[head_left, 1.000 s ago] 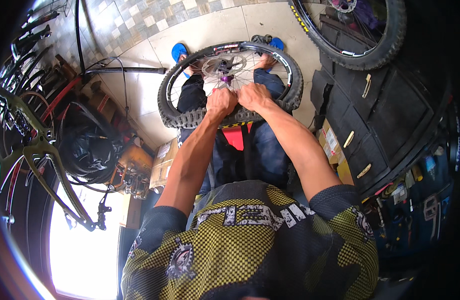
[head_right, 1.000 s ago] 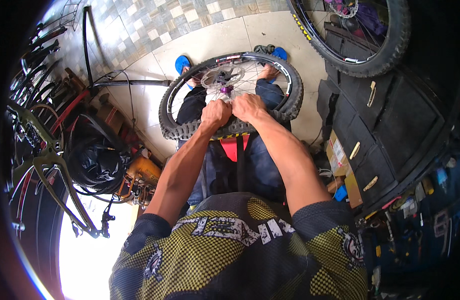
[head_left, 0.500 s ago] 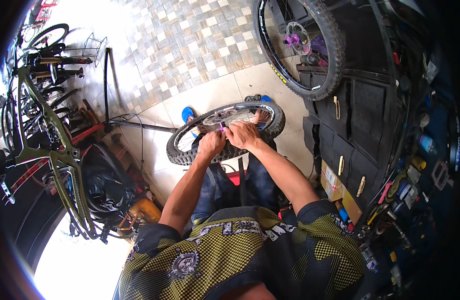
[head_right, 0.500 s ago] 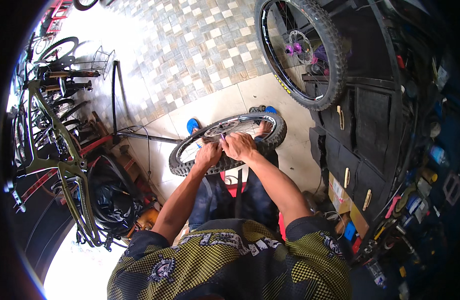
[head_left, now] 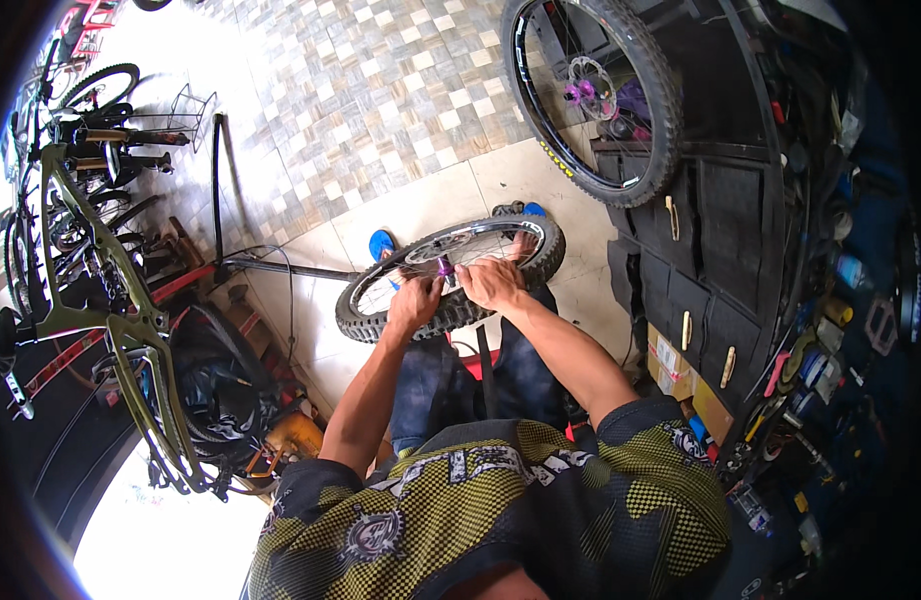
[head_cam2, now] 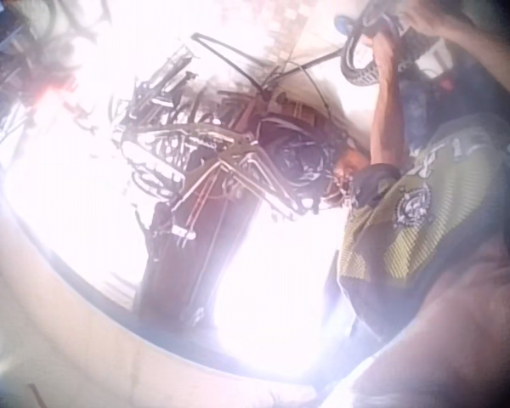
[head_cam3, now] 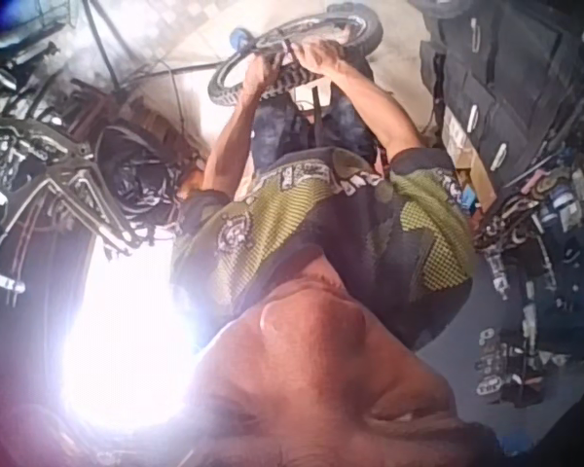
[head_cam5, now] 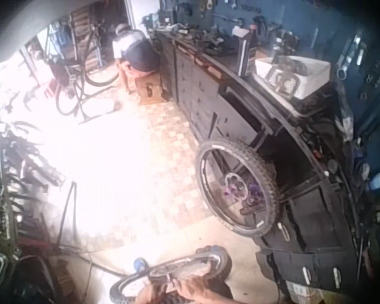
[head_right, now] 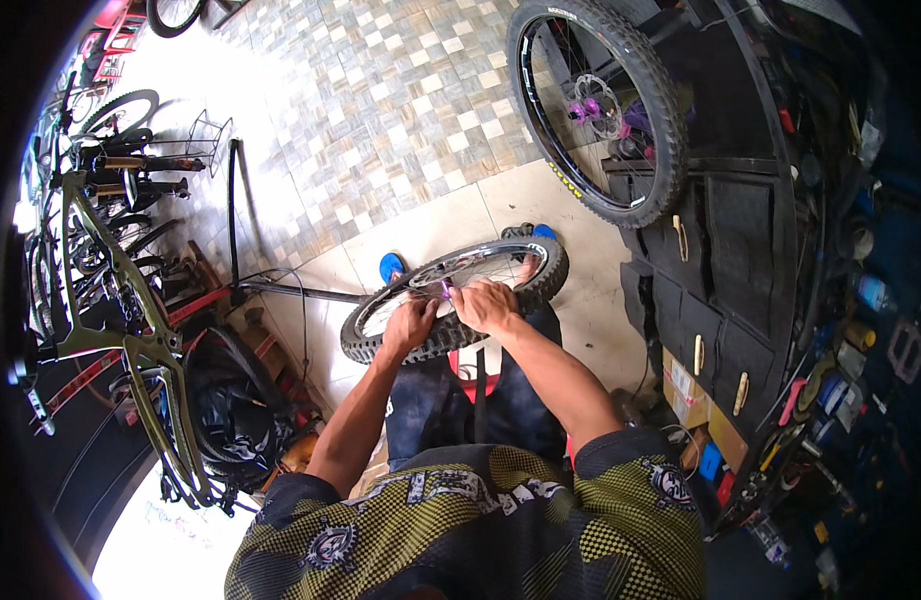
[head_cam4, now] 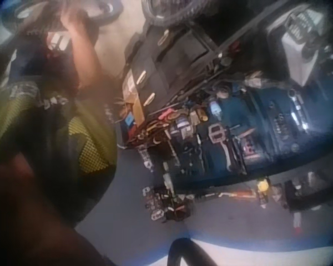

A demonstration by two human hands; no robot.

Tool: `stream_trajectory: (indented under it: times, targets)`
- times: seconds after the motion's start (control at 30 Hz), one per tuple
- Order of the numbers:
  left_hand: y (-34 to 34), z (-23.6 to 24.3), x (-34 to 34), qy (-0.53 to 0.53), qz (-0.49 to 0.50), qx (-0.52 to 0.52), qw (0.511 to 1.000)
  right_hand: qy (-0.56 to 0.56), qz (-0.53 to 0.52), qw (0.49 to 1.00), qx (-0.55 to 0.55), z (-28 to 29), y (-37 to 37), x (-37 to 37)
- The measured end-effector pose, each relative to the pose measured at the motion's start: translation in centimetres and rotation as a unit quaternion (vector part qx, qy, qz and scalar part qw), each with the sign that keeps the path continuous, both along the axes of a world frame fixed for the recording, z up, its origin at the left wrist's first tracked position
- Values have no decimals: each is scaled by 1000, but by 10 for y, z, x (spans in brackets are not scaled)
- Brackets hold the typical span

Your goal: The person removes a bicycle tire from a wheel using tire levers, inspects the rim and tire, then re-seats the tire onto the rim. The person later cleans a bicycle cassette with a brush and liquid at a workbench.

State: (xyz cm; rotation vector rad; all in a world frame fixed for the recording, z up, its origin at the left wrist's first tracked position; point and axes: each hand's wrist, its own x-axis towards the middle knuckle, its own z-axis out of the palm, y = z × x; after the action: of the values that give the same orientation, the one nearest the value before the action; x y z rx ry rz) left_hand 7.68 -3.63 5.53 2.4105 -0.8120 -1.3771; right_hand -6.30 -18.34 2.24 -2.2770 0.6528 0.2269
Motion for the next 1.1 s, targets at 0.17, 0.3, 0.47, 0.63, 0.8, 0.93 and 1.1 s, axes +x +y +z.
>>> stream_trajectory:
  times: [0.17, 0.3, 0.47, 0.63, 0.8, 0.93, 1.1]
  targets:
    - [-9, 6, -34, -149, -58, -59, 985, 186, 44, 981, 11, -1, 4, 14]
    - [0, -12, -41, -65, -40, 54, 996, 262, 99, 958, 58, 6, 16, 15]
    - [7, -41, -58, 10, -24, 137, 990, 343, 124, 923, 120, -38, 25, -4]
    - [-27, -74, -62, 64, 13, 185, 981, 372, 105, 914, 121, -52, -11, -3]
    - [-36, -93, -59, 60, 33, 191, 979, 339, 124, 922, 141, -77, -22, 6]
    - [-43, -95, -60, 44, 50, 182, 981, 333, 126, 925, 133, -80, -26, 2]
    - [-41, -29, -41, -9, 44, 128, 991, 170, 19, 978, 123, -25, -49, 6]
